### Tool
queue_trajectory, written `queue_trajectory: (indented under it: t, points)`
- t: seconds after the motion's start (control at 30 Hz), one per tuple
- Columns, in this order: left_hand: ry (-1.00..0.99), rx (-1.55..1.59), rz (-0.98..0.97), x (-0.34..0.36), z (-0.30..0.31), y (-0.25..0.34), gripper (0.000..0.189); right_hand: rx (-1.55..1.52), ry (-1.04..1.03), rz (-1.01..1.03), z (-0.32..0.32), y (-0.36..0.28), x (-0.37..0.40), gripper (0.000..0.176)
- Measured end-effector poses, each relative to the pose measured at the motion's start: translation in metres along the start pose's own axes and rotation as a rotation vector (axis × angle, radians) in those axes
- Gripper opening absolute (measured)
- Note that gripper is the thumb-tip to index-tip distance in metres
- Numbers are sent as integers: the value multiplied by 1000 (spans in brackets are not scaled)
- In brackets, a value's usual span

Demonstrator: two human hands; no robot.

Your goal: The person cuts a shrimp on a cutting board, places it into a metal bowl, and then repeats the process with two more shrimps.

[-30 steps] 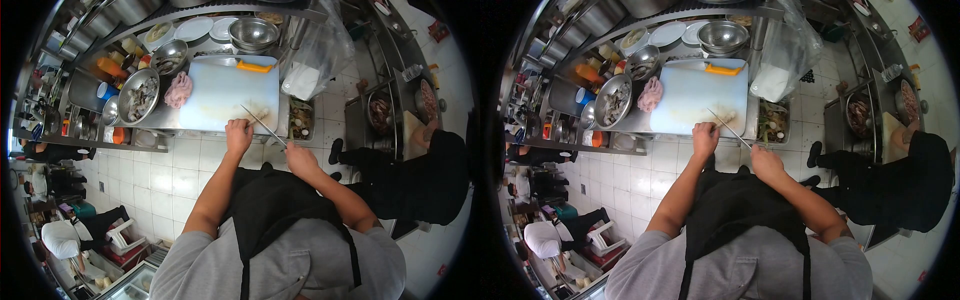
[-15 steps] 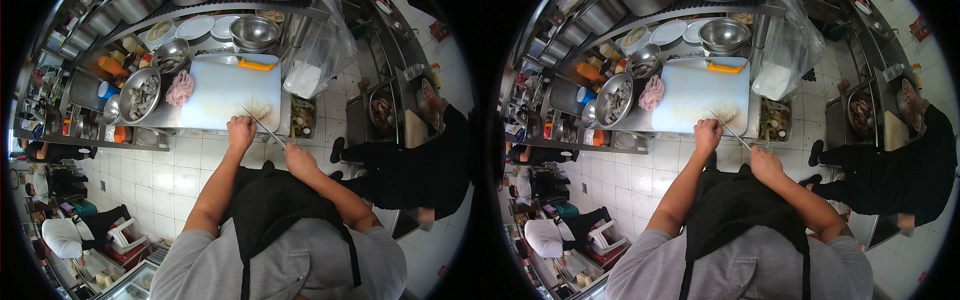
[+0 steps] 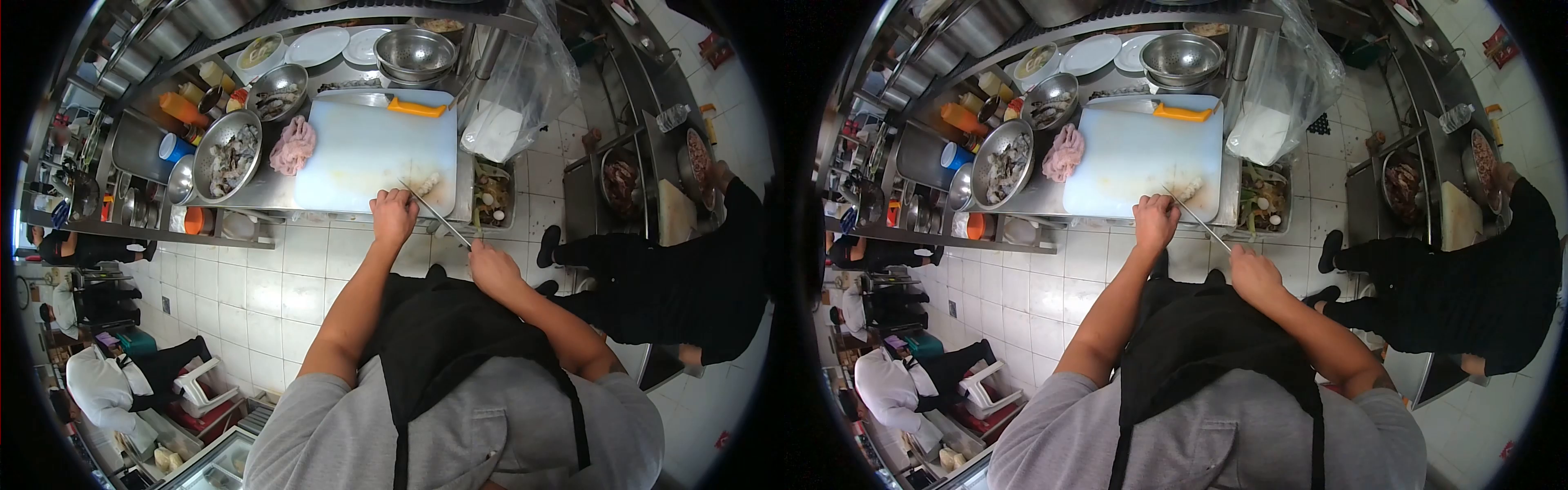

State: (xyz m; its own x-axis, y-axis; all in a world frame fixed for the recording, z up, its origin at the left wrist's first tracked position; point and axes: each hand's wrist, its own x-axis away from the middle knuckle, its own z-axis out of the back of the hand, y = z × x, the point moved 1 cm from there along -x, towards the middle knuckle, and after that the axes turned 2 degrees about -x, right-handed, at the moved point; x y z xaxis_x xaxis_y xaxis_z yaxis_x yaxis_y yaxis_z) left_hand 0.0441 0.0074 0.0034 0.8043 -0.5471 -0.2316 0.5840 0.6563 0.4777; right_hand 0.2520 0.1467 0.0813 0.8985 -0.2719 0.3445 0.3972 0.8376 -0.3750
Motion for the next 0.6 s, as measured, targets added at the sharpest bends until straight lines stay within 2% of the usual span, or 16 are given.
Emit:
queue_trajectory:
  t: [0.23,0.6]
  points:
    - [24,9,-7,2,0,-3,15,6,-50,-53,8,-6,4,23]
    - [55,56,-47,7,1,-7,15,-16,-73,-27,12,-15,-2,22]
